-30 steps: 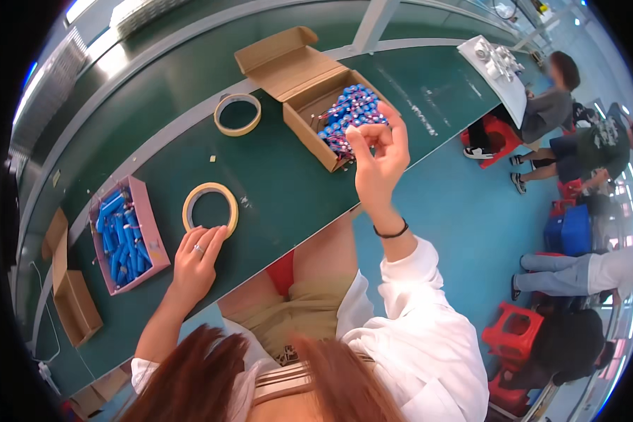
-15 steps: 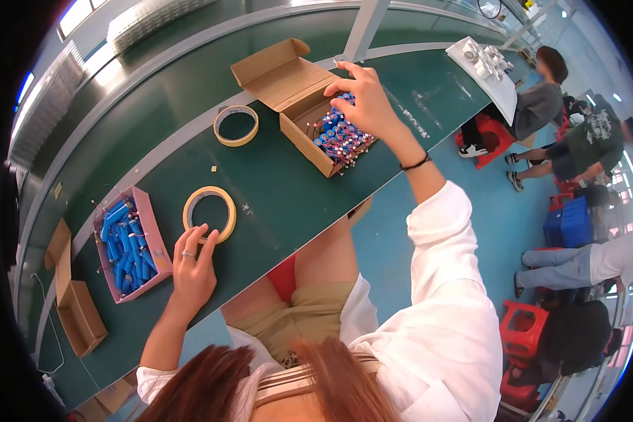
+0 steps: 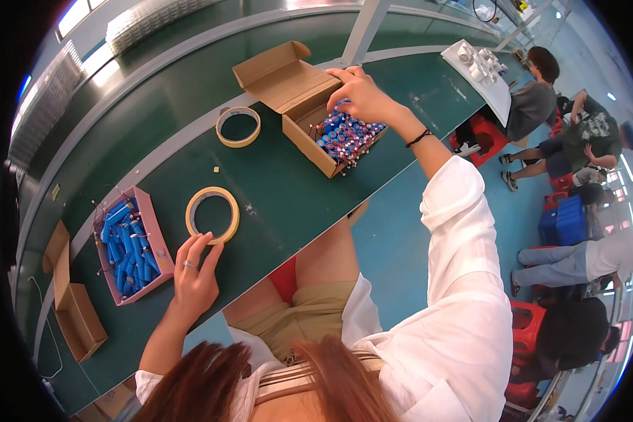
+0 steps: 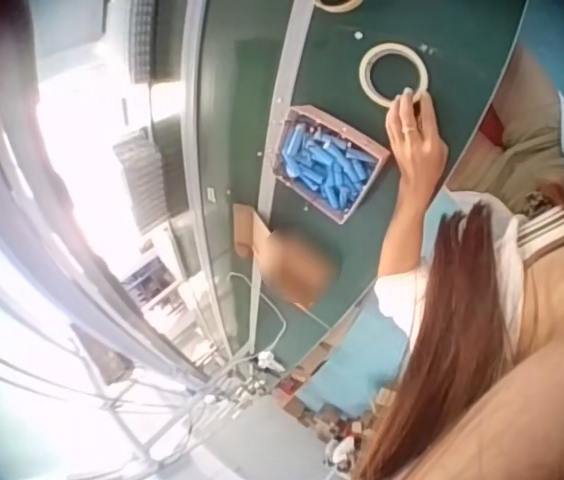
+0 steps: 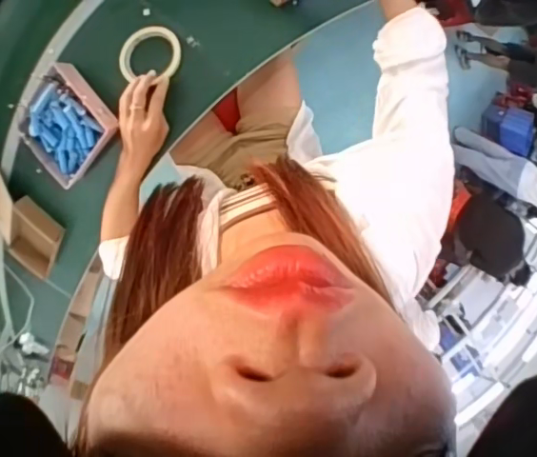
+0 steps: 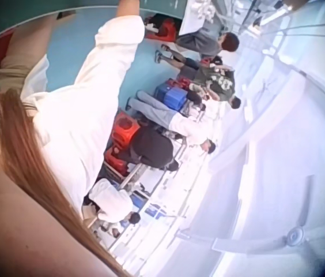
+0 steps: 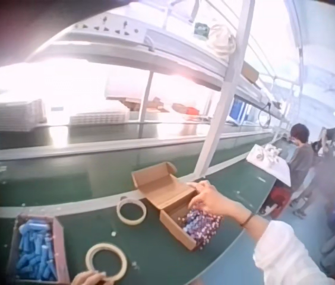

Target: Manually applying tape to small blue electronic components at an assembly station.

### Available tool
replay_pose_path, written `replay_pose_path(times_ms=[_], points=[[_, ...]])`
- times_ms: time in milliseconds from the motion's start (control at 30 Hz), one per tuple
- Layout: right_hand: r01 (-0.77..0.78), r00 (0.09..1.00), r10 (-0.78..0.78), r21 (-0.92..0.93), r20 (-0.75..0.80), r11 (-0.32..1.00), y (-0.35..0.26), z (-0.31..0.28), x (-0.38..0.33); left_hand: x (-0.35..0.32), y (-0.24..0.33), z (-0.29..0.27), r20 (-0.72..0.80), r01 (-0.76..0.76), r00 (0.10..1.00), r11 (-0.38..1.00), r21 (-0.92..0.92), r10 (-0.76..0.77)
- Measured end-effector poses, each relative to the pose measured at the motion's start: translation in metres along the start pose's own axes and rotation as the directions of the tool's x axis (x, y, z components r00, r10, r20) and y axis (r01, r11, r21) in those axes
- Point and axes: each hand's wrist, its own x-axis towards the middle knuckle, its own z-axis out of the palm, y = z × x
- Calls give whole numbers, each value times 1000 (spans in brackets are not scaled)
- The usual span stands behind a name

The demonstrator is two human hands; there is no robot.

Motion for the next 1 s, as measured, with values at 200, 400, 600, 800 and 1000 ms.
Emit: replay_pose_path(times_ms=[200,400,600,800,1000], points=[[76,994,-69,-87,82,993,-1,-2,13,-1,0,-2,-3,-22,1000,1000,11,22],[-48,998,44,-112,-39,993,23,-19,14,-1,0,-3,-2,-36,999,999,11,36],[-83,996,88,-143,23,986,26,-13,2,-1,0,-2,2,-44,999,999,2,44],[-117,992,124,-171,30,978,25,-9,2,-2,-1,-1,8,-41,999,999,0,41],[-128,989,139,-198,44,972,27,2,5,-2,-1,-1,8,-48,999,999,-2,48]])
